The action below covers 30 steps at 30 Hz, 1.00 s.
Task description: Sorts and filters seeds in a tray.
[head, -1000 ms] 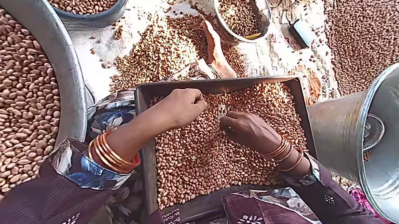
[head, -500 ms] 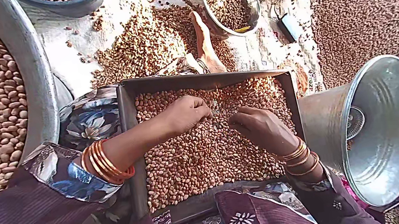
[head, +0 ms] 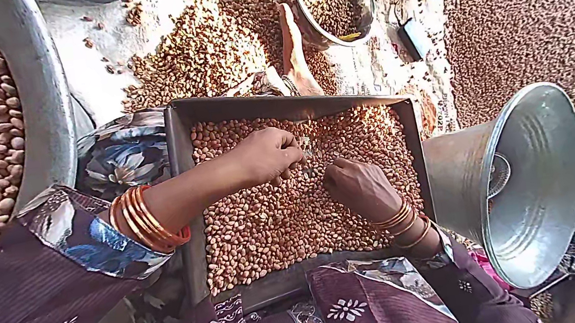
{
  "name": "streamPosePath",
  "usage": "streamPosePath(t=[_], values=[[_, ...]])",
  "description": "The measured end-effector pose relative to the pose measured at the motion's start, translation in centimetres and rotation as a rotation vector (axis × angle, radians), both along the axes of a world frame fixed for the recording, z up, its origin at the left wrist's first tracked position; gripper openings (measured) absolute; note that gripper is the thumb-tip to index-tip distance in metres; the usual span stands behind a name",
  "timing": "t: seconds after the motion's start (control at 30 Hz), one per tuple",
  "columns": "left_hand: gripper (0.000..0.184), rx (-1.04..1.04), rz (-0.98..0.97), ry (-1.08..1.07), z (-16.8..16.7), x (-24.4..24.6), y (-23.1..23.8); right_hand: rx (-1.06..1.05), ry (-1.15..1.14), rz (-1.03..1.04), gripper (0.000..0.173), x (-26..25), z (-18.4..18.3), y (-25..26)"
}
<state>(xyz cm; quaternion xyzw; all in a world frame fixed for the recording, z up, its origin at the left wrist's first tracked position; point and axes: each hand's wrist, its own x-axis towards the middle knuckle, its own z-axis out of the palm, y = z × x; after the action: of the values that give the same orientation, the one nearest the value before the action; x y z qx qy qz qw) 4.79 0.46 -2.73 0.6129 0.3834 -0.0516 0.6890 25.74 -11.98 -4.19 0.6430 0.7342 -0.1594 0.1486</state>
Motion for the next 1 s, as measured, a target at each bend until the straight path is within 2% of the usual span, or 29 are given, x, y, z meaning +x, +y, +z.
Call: streamPosePath(t=[0.07,0.17,0.27,0.33,0.47,0.7,0.77,0.87,1.0], values=[[0.022,-0.005,-0.026,0.003,0.0,0.0,-0.1,-0.01,0.083,-0.022,0.019,0.6,0.5,0.4],[0.021,0.062,-0.097,0.012,-0.4,-0.1,-0.3,0.062,0.299,0.003,0.009,1.2,1.2,0.4],[0.021,0.166,-0.179,0.027,-0.7,-0.1,-0.5,0.019,0.439,0.11,0.015,1.3,1.1,-0.3],[0.022,0.214,-0.221,0.042,-0.8,-0.1,-0.6,-0.009,0.401,0.143,0.017,0.9,0.2,-1.1],[0.024,0.237,-0.219,0.047,-0.8,-0.2,-0.5,0.063,0.35,0.172,0.015,0.3,-1.2,-1.6],[0.025,0.273,-0.204,0.041,-0.7,-0.4,-0.2,-0.11,0.341,0.047,0.019,-0.1,0.1,-0.3],[0.026,0.278,-0.221,0.042,-0.7,-0.4,-0.2,-0.086,0.327,0.07,0.017,-0.1,-0.2,-0.3],[0.025,0.279,-0.227,0.038,-0.6,-0.4,-0.3,0.016,0.397,0.104,0.012,0.1,-0.6,-0.6],[0.024,0.279,-0.229,0.047,-0.5,-0.5,-0.2,0.023,0.497,0.12,0.016,-0.1,-0.6,-1.0]])
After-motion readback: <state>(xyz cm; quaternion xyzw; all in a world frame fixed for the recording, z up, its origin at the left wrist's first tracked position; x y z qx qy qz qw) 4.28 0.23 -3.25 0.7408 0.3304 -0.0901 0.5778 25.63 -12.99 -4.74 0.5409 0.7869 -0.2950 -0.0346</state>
